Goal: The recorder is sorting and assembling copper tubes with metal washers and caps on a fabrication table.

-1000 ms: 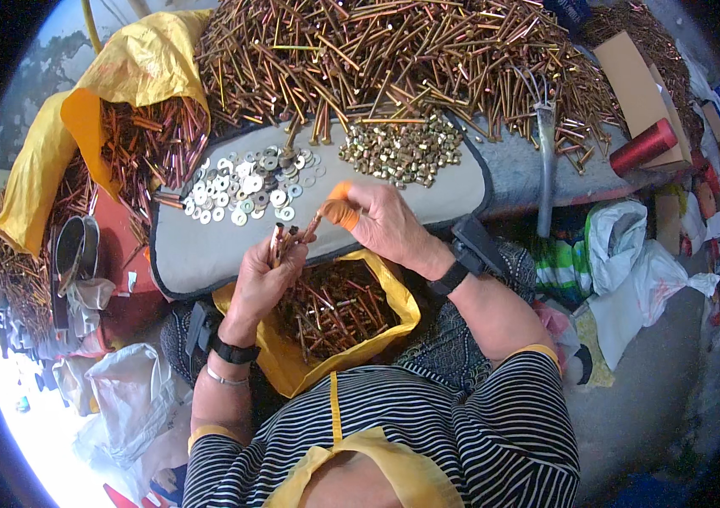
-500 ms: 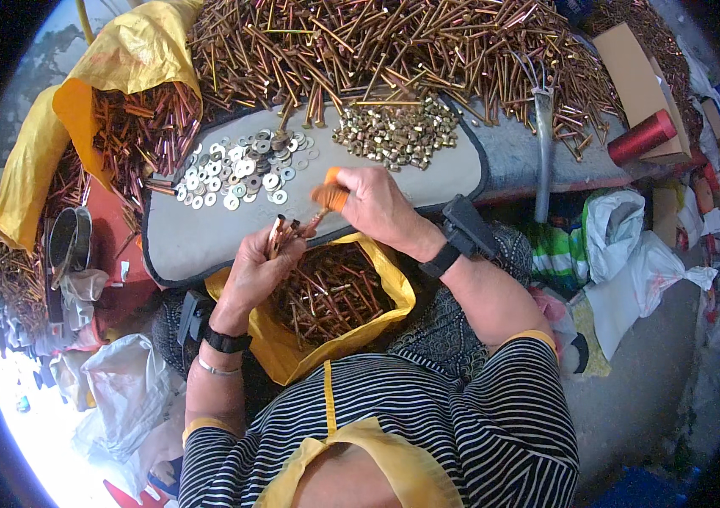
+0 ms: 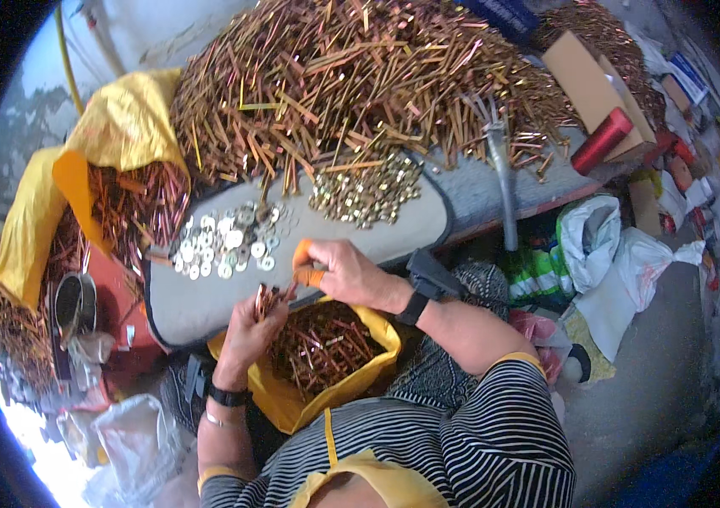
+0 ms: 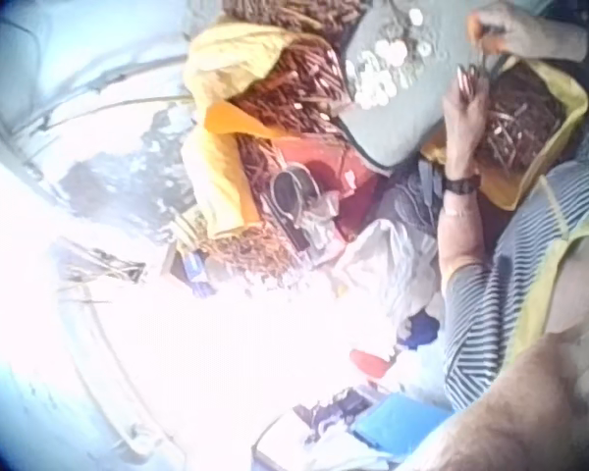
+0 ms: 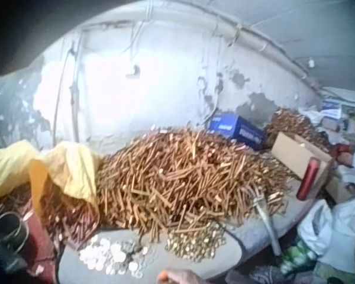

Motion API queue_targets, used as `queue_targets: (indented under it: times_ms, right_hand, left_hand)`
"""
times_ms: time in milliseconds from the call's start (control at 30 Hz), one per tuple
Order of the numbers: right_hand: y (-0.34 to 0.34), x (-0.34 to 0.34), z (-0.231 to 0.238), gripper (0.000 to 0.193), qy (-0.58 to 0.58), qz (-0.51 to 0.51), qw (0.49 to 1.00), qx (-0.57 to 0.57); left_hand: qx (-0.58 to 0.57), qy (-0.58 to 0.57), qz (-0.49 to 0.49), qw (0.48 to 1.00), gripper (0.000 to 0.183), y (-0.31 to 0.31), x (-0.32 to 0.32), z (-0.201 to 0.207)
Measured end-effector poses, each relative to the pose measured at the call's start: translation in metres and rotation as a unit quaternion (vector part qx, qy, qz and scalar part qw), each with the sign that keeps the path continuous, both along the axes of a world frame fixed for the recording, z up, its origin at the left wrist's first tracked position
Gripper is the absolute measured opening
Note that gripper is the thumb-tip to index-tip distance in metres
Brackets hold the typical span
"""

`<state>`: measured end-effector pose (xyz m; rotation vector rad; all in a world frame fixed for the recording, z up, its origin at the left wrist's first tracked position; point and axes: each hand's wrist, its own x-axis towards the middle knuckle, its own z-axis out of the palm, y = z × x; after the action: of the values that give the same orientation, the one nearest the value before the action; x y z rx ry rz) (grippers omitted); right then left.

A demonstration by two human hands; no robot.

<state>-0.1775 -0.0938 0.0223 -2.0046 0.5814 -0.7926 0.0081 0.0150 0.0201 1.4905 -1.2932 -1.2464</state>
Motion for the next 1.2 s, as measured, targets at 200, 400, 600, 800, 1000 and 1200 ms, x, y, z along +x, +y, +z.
queue_targets:
  times_ms: [200,400,600,800,1000,1200]
  right_hand:
    - [0.005,-0.004,0.020,0.018,-0.053,-0.003,0.997,-0.047]
    - [-0.003,-0.010,0.005,0.013,-0.032,0.012,0.999,0.008]
    - [0.003,-0.010,-0.005,0.014,0.036,-0.016,0.996,0.085]
    - [0.010,0.002,-0.002,0.013,0.006,-0.011,0.999,-0.031]
    - [0.008,-0.003,0.002,0.024,0.009,0.003,1.000,0.025]
    - [0.010,0.004,-0.013,0.028,0.021,-0.029,0.999,-0.005]
  left_hand:
    - [0.025,0.048,0.010,0.998,0.013,0.003,-0.003,-0.001]
    - [0.020,0.044,0.012,0.999,0.014,0.005,-0.003,-0.001]
    - [0.009,0.011,-0.021,1.000,0.011,0.003,-0.001,-0.005]
    - [-0.003,0.018,-0.011,1.000,0.011,0.005,0.003,-0.007]
    - [0.001,0.052,-0.018,0.998,0.012,0.006,0.003,-0.004]
    - [-0.135,-0.174,-0.036,0.975,0.014,0.008,0.001,-0.003]
